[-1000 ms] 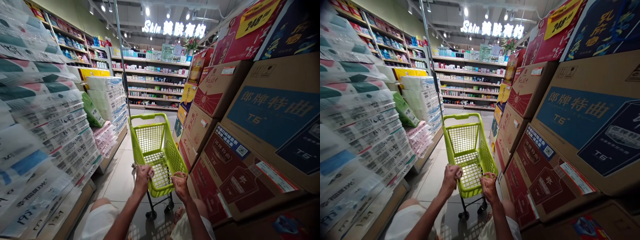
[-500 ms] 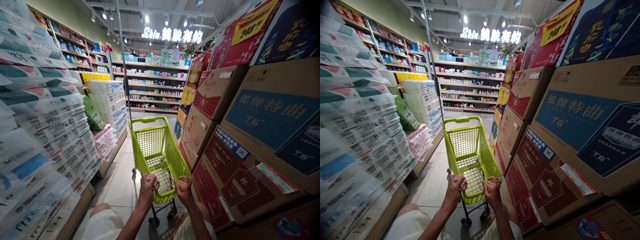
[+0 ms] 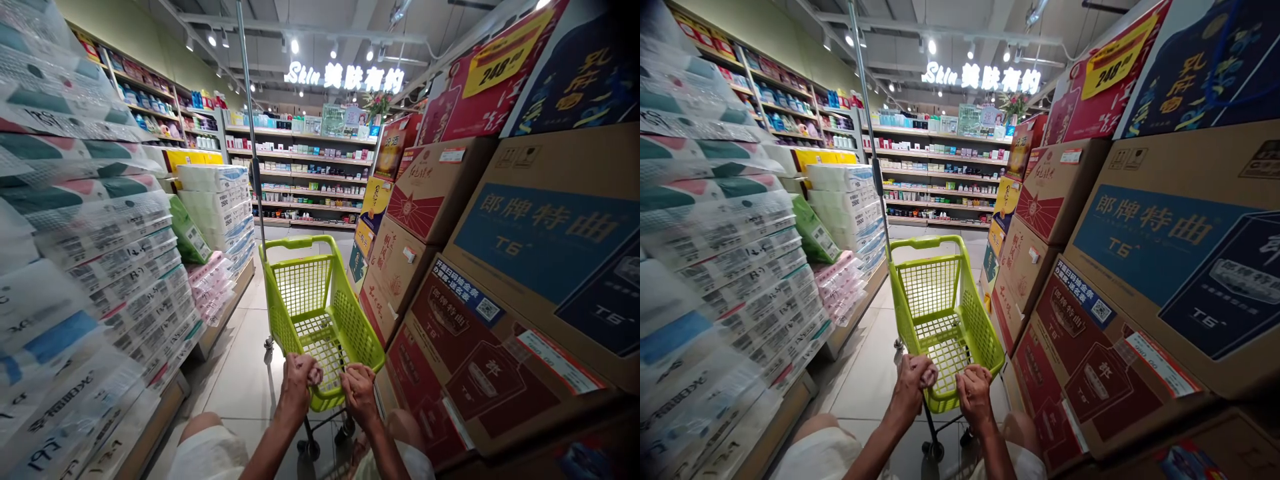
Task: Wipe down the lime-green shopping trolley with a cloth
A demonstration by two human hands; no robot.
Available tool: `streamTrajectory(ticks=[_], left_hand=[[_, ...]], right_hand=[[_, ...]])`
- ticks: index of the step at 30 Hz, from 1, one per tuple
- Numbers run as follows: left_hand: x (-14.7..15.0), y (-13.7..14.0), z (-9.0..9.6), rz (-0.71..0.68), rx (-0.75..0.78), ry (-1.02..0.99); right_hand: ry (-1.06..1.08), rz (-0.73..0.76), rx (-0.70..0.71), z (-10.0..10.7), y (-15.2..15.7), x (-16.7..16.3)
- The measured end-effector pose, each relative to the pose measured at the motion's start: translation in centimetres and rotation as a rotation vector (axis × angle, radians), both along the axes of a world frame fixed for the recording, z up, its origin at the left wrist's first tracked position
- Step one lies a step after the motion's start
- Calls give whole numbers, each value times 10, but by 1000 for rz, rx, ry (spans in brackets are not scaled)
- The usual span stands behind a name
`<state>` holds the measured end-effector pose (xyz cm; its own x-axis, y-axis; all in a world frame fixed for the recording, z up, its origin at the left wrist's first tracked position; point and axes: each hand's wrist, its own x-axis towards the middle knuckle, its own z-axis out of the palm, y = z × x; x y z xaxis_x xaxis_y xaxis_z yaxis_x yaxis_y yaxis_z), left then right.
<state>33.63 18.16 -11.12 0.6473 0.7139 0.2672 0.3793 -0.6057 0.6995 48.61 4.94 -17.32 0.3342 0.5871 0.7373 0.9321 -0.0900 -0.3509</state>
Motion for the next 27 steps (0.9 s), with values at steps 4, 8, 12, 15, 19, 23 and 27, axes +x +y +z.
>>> streamTrajectory(ticks=[4, 8, 12, 15, 19, 23, 27], left_hand=[[25, 40, 39, 156, -27, 115], [35, 46, 36, 181, 32, 130], [21, 15, -3, 71, 60, -15], [19, 25, -2, 99, 52, -45], [25, 56, 26, 159, 2, 39], [18, 40, 19, 71, -31, 64], [16, 33, 13, 46, -22, 35]], right_hand=[[-7, 27, -33, 2, -7, 16], [5, 27, -45, 0, -12, 23], [70, -22, -44, -4, -17, 17], [95, -9, -23, -2, -18, 8], [67, 10, -13, 7, -18, 7], [49, 38, -21, 13, -20, 22], [65, 71, -69, 20, -24, 27]])
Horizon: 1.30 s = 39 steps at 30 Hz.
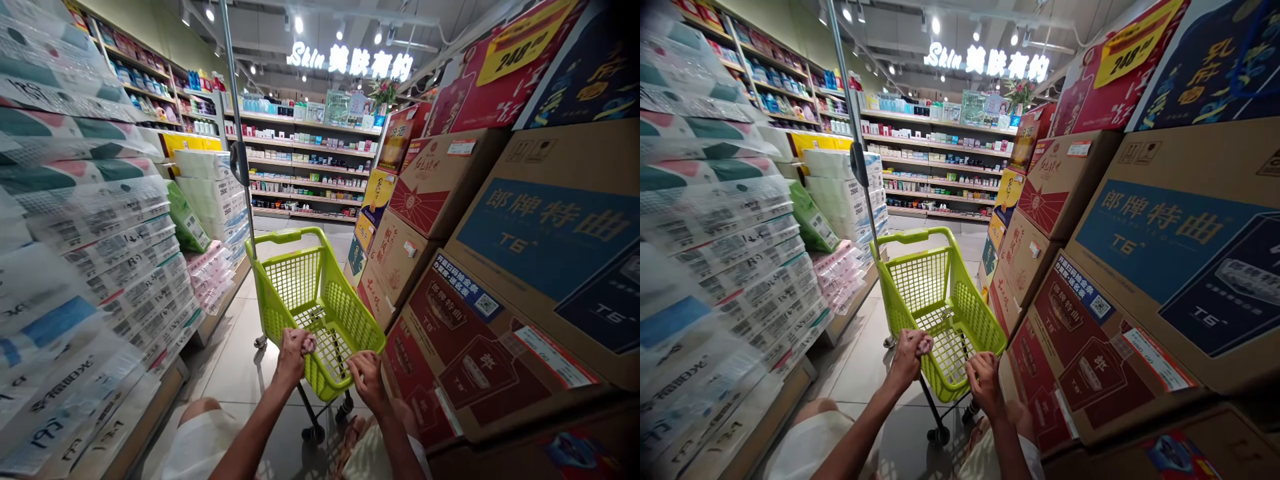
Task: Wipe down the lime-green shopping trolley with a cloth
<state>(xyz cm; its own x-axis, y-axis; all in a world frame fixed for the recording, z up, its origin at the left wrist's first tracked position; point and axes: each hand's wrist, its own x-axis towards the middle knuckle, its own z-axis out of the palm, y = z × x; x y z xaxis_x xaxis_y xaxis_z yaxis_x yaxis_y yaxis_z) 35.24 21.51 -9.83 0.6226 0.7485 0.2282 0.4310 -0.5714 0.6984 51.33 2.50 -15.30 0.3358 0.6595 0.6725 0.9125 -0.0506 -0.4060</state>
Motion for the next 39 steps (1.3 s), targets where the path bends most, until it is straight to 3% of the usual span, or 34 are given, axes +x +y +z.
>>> streamTrajectory(ticks=[5, 11, 17, 24, 26, 30, 32, 34, 39], left_hand=[[8, 32, 18, 168, 4, 21], [-3, 14, -12, 55, 109, -115], [-2, 44, 0, 240, 80, -178], [2, 28, -36, 230, 128, -348], [4, 49, -25, 284, 129, -371], [5, 118, 17, 440, 146, -401], [4, 137, 25, 480, 177, -419], [3, 136, 17, 484, 199, -431], [1, 94, -30, 351, 180, -411]], right_hand=[[20, -47, 8, 2, 6, -34], [135, -70, 39, -12, 14, -60], [167, -53, 28, -7, 9, -50], [84, -72, -80, 8, 28, -61], [86, -22, -81, 14, 32, -63], [96, 35, -58, 18, 33, -62], [106, 46, -51, 16, 32, -59], [122, 60, -38, 12, 32, -57], [134, 61, -15, 8, 31, -50]])
